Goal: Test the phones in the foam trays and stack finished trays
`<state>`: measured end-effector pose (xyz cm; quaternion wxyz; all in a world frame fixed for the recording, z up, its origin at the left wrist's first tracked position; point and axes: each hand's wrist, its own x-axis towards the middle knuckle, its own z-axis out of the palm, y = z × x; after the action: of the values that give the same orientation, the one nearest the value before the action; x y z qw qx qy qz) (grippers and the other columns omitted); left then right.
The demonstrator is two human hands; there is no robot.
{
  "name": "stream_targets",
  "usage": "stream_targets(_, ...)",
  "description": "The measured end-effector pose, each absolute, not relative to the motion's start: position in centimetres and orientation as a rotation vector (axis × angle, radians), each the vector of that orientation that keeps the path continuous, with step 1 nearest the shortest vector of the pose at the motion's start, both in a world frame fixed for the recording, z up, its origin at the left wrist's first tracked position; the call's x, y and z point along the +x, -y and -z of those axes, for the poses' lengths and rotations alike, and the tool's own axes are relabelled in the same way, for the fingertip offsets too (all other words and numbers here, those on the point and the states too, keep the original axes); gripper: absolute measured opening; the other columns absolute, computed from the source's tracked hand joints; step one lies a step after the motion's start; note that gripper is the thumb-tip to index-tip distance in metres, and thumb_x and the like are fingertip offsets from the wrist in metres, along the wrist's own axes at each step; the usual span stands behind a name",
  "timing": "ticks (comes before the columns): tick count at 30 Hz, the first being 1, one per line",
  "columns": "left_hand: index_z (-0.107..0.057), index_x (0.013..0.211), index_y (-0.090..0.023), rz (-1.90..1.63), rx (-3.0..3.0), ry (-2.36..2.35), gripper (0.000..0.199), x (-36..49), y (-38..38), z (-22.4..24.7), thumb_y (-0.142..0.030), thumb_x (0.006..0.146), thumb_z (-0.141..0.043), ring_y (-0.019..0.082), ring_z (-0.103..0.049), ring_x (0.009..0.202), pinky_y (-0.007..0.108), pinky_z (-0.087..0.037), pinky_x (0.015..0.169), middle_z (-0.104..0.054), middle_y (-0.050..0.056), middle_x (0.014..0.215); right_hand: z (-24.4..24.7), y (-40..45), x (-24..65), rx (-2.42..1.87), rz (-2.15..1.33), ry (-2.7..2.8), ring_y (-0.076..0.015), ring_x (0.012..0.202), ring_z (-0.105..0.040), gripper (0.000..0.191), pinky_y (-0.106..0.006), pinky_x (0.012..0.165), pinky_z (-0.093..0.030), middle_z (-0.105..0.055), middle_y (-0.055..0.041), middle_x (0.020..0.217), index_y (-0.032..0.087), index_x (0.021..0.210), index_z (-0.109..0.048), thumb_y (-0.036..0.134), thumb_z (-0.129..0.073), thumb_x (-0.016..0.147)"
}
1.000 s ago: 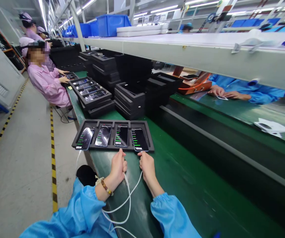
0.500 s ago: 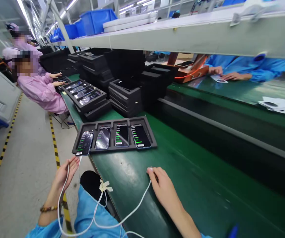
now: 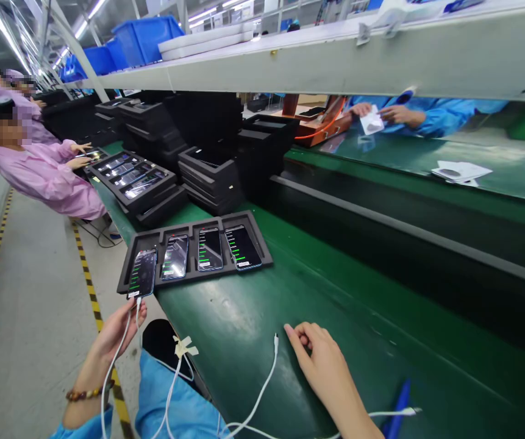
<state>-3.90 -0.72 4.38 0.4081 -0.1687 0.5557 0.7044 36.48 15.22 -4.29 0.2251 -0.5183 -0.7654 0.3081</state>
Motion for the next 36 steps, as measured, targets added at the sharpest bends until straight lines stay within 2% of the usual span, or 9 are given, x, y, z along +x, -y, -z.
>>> stream_targets(10,-0.040,0.079,-0.022,-1.843,-0.458,-1.398,0.035,-2.3,-1.2,-3.5,-0.018,0.111,-0.053,0.003,-0.019,0.034,0.016,-0.014,0.032,-0.020,-0.014,0.058,4.1,-13.5,36.8,-1.386,-0.885,2.149,-0.0293,0.079,-0.065,0.071,-0.043,0.075,-0.050,-0.068,-0.0081,0.081,0.029,0.082,-0.071,0.088,-0.037,0.100)
stream_targets(17,-0.054,0.086,-0.020,-1.971,-0.320,-1.517,0.045,1.7,-0.7,-1.8,-0.049,0.089,-0.089,0.002,-0.021,0.038,0.014,-0.016,0.034,-0.025,-0.016,0.056,4.2,-12.7,36.8,-1.365,-0.842,2.104,-0.0282,0.077,-0.065,0.074,-0.042,0.074,-0.048,-0.069,-0.0077,0.080,0.029,0.080,-0.070,0.089,-0.033,0.101)
stream_targets(20,-0.064,0.091,-0.018,-1.701,0.107,-1.541,0.063,5.6,-1.5,-1.2,-0.061,0.065,-0.102,0.004,-0.027,0.043,0.015,-0.021,0.039,-0.031,-0.015,0.058,4.5,-12.6,36.5,-1.364,-0.811,2.105,-0.0276,0.078,-0.064,0.074,-0.042,0.075,-0.045,-0.068,-0.0068,0.080,0.028,0.078,-0.068,0.091,-0.037,0.099)
stream_targets(22,-0.069,0.091,-0.018,-1.378,0.431,-1.524,0.062,9.1,-3.0,-0.5,-0.070,0.069,-0.095,0.007,-0.031,0.045,0.019,-0.028,0.042,-0.035,-0.012,0.056,4.7,-12.5,36.2,-1.359,-0.801,2.112,-0.0275,0.079,-0.063,0.075,-0.041,0.076,-0.043,-0.068,-0.0067,0.080,0.027,0.077,-0.068,0.091,-0.038,0.099)
stream_targets(24,-0.072,0.091,-0.020,-1.121,0.736,-1.543,0.050,12.8,-5.0,0.3,-0.068,0.086,-0.082,0.015,-0.047,0.052,0.026,-0.041,0.050,-0.049,-0.004,0.060,4.8,-12.4,35.9,-1.342,-0.819,2.121,-0.0275,0.081,-0.063,0.075,-0.042,0.077,-0.042,-0.069,-0.0068,0.080,0.027,0.077,-0.070,0.089,-0.035,0.102)
stream_targets(26,-0.076,0.099,-0.022,-1.048,1.020,-1.572,0.029,16.3,-7.3,1.1,-0.050,0.102,-0.068,0.025,-0.067,0.082,0.036,-0.057,0.081,-0.069,0.008,0.083,4.8,-12.4,35.7,-1.330,-0.856,2.120,-0.0276,0.081,-0.063,0.075,-0.042,0.077,-0.041,-0.069,-0.0071,0.079,0.026,0.076,-0.070,0.085,-0.032,0.104)
stream_targets(29,-0.073,0.130,-0.019,-1.081,1.221,-1.585,0.033,20.6,-10.3,2.0,-0.028,0.107,-0.051,0.032,-0.063,0.126,0.046,-0.046,0.118,-0.071,0.020,0.129,4.9,-12.6,36.1,-1.339,-0.895,2.057,-0.0276,0.078,-0.062,0.073,-0.043,0.076,-0.044,-0.066,-0.0075,0.075,0.027,0.070,-0.065,0.080,-0.030,0.106)
stream_targets(33,-0.050,0.162,-0.008,-0.995,1.378,-1.483,0.064,22.7,-11.6,1.1,-0.031,0.104,-0.060,0.036,-0.054,0.140,0.051,-0.041,0.125,-0.057,0.028,0.148,5.1,-13.1,38.6,-1.443,-0.909,1.899,-0.0267,0.073,-0.064,0.059,-0.041,0.071,-0.051,-0.069,-0.0081,0.079,0.027,0.078,-0.068,0.072,-0.039,0.103)
stream_targets(36,-0.061,0.155,-0.019,-1.154,1.471,-1.464,0.056,18.6,-10.0,-0.8,-0.036,0.102,-0.068,0.036,-0.048,0.149,0.052,-0.036,0.130,-0.054,0.022,0.157,4.5,-14.3,40.8,-1.526,-0.922,1.790,-0.0283,0.081,-0.073,0.051,-0.041,0.075,-0.059,-0.079,-0.0105,0.098,0.026,0.093,-0.075,0.068,-0.047,0.099)
